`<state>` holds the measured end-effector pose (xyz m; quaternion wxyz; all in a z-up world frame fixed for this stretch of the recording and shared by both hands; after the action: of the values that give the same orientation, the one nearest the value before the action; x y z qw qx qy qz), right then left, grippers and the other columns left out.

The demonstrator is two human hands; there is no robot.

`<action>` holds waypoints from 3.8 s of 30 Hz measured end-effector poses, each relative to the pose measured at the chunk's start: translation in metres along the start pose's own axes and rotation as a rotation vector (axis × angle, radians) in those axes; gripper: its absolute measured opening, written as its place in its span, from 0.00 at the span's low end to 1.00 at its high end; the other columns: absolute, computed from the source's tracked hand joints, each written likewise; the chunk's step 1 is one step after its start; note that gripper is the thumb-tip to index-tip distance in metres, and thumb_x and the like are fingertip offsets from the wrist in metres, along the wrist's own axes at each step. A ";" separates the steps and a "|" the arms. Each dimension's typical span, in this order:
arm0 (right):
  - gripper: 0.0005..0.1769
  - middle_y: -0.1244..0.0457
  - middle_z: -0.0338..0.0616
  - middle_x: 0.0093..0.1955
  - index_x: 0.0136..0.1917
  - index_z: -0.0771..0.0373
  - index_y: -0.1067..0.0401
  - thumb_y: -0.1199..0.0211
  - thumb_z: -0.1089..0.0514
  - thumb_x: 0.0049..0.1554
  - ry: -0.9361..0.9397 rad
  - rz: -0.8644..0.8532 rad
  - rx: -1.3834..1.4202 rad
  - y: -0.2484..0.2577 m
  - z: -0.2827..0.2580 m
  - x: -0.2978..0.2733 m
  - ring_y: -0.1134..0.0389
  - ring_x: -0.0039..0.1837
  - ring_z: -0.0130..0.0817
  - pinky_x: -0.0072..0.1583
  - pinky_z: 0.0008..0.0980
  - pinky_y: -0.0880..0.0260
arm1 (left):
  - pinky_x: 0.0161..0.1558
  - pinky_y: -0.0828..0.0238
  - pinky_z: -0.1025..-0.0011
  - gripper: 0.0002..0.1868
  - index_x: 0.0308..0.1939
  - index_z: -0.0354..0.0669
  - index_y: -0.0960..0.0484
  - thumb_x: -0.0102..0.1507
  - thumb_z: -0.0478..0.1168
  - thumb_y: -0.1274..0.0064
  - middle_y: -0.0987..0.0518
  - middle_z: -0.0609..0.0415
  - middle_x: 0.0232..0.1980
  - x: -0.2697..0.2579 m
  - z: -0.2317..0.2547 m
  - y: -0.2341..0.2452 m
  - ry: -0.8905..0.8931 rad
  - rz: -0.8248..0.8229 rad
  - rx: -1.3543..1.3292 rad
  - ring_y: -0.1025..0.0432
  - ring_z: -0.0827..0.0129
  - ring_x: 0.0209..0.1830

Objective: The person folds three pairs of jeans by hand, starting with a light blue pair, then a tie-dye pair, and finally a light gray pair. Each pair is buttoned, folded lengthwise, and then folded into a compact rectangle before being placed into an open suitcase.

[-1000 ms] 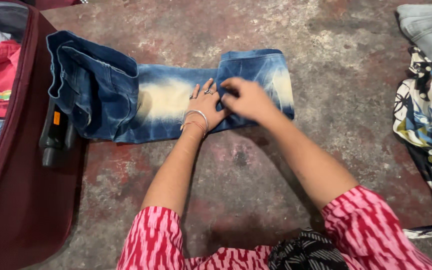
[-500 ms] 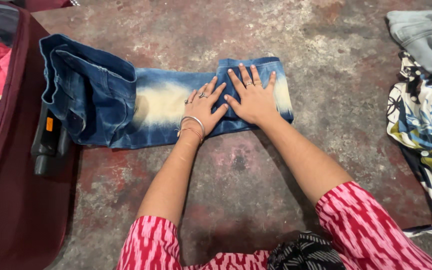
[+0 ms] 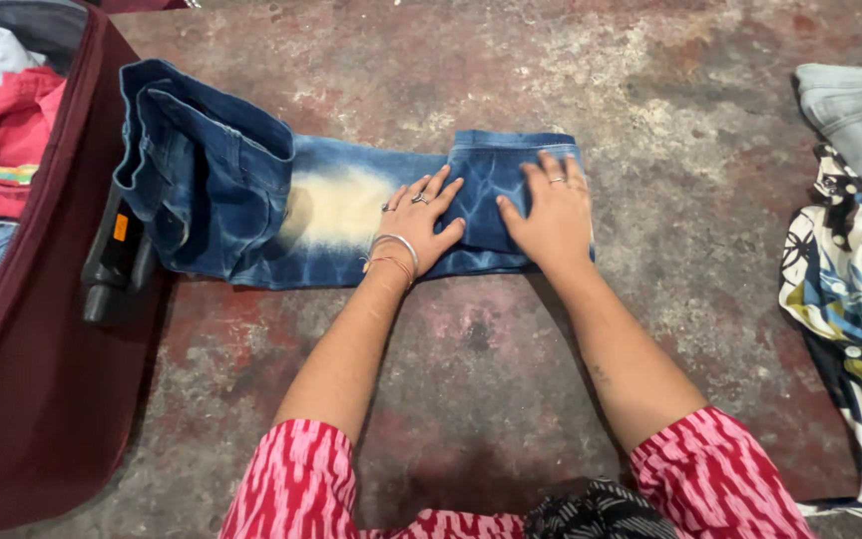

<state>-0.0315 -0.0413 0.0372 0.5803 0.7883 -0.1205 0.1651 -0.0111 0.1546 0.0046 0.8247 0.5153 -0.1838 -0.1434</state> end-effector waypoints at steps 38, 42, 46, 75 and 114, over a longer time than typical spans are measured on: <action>0.24 0.30 0.46 0.52 0.65 0.64 0.30 0.30 0.65 0.56 -0.170 -0.113 1.145 0.093 0.042 0.018 0.27 0.53 0.32 0.52 0.32 0.25 | 0.77 0.67 0.45 0.38 0.78 0.57 0.42 0.66 0.63 0.61 0.46 0.57 0.82 0.029 0.029 -0.036 -0.083 -0.110 0.204 0.54 0.58 0.82; 0.27 0.33 0.51 0.69 0.71 0.62 0.31 0.30 0.58 0.60 0.312 -0.152 0.767 0.083 -0.021 0.008 0.33 0.72 0.44 0.72 0.48 0.34 | 0.77 0.75 0.48 0.48 0.77 0.56 0.44 0.58 0.67 0.49 0.48 0.51 0.81 0.029 0.019 -0.057 -0.138 -0.255 0.516 0.60 0.54 0.81; 0.33 0.41 0.56 0.76 0.71 0.60 0.34 0.35 0.43 0.59 0.348 -0.098 0.304 0.054 -0.022 0.012 0.47 0.80 0.57 0.75 0.56 0.49 | 0.79 0.77 0.51 0.55 0.77 0.51 0.40 0.51 0.66 0.37 0.45 0.48 0.81 0.031 0.009 -0.066 -0.077 -0.335 0.577 0.58 0.53 0.82; 0.44 0.49 0.49 0.83 0.81 0.58 0.45 0.51 0.29 0.63 0.220 -0.124 -0.006 -0.014 -0.024 0.018 0.56 0.84 0.53 0.76 0.71 0.72 | 0.61 0.32 0.58 0.14 0.56 0.45 0.20 0.72 0.45 0.54 0.18 0.46 0.58 0.011 -0.005 0.004 0.217 0.570 -0.423 0.24 0.49 0.58; 0.36 0.40 0.63 0.72 0.69 0.55 0.31 0.31 0.41 0.51 -0.298 -0.006 0.044 0.002 0.044 0.002 0.41 0.71 0.61 0.66 0.58 0.39 | 0.76 0.70 0.42 0.38 0.80 0.64 0.48 0.68 0.68 0.68 0.45 0.56 0.82 -0.017 -0.011 0.002 0.125 -0.014 0.188 0.53 0.54 0.81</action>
<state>-0.0252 -0.0836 0.0279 0.5392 0.8169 -0.1992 0.0473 -0.0217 0.1712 -0.0009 0.7814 0.5998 -0.1410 -0.0991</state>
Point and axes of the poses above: each hand's wrist, its own x-axis towards the middle knuckle, its own y-axis out of the back of the hand, z = x × y, the point moved 6 cm from there along x, towards the middle knuckle
